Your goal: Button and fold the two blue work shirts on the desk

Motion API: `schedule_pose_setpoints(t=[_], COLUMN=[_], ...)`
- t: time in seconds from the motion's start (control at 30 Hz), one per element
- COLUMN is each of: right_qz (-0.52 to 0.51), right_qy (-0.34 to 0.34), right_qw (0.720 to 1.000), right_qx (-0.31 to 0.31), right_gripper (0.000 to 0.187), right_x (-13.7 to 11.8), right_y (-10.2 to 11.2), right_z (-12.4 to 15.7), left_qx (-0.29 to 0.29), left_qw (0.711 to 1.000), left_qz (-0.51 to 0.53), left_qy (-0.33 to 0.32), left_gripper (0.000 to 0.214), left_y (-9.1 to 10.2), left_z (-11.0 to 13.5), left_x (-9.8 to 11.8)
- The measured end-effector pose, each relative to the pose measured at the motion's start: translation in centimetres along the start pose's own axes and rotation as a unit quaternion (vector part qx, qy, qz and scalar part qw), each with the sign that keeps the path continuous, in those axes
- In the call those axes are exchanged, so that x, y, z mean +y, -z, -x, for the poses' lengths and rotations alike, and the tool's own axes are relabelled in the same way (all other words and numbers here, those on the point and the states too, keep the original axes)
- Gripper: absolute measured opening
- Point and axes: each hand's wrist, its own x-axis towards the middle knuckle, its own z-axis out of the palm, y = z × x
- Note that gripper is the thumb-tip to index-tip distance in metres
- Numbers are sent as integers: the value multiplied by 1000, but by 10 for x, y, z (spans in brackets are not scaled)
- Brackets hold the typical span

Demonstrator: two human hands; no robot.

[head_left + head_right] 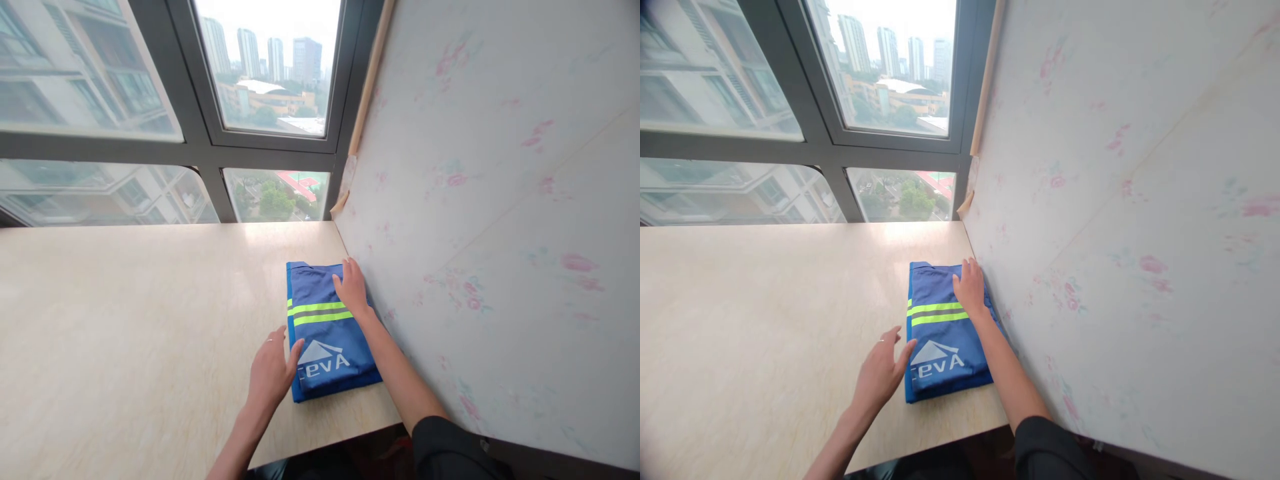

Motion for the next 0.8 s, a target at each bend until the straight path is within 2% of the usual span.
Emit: schedule_pose_setpoints(t=[0.07, 0.13, 0.17, 0.23, 0.3, 0.4, 0.5, 0.6, 0.7, 0.77, 0.8], right_qz=[20, 46, 58, 70, 65, 51, 38, 26, 17, 14, 13], right_qy=[40, 45, 41, 34, 39, 49, 55, 54, 50, 49, 48], right_qw=[999, 995, 992, 986, 983, 986, 989, 992, 994, 994, 994], right_qx=[-31, -77, -103, -146, -164, -150, -132, -112, -99, -95, -94], right_gripper=[54, 56, 56, 55, 55, 54, 53, 52, 50, 49, 48], right_x=[-9, -10, -8, -2, 5, 13, 15, 14, 12, 11, 10], right_y=[-11, -25, -33, -47, -56, -62, -64, -65, -65, -65, -64], right_z=[-7, -11, -11, -9, -5, -1, 0, 0, 0, 0, 0], left_qx=[36, 2, -23, -55, -63, -52, -59, -50, -17, -49, -71], left_qw=[983, 947, 932, 915, 912, 915, 912, 919, 943, 956, 966], left_qz=[-51, -98, -114, -131, -132, -113, -68, -10, 56, 119, 155], left_qy=[-170, -305, -344, -377, -384, -384, -399, -391, -327, -265, -196], left_gripper=[62, 65, 66, 64, 59, 56, 60, 62, 53, 45, 43], left_y=[-14, -31, -40, -52, -56, -52, -49, -61, -86, -101, -107], left_z=[-7, -8, -6, 2, 12, 24, 25, 25, 38, 51, 56], left_x=[2, 3, 2, -3, -11, -23, -33, -43, -56, -66, -69])
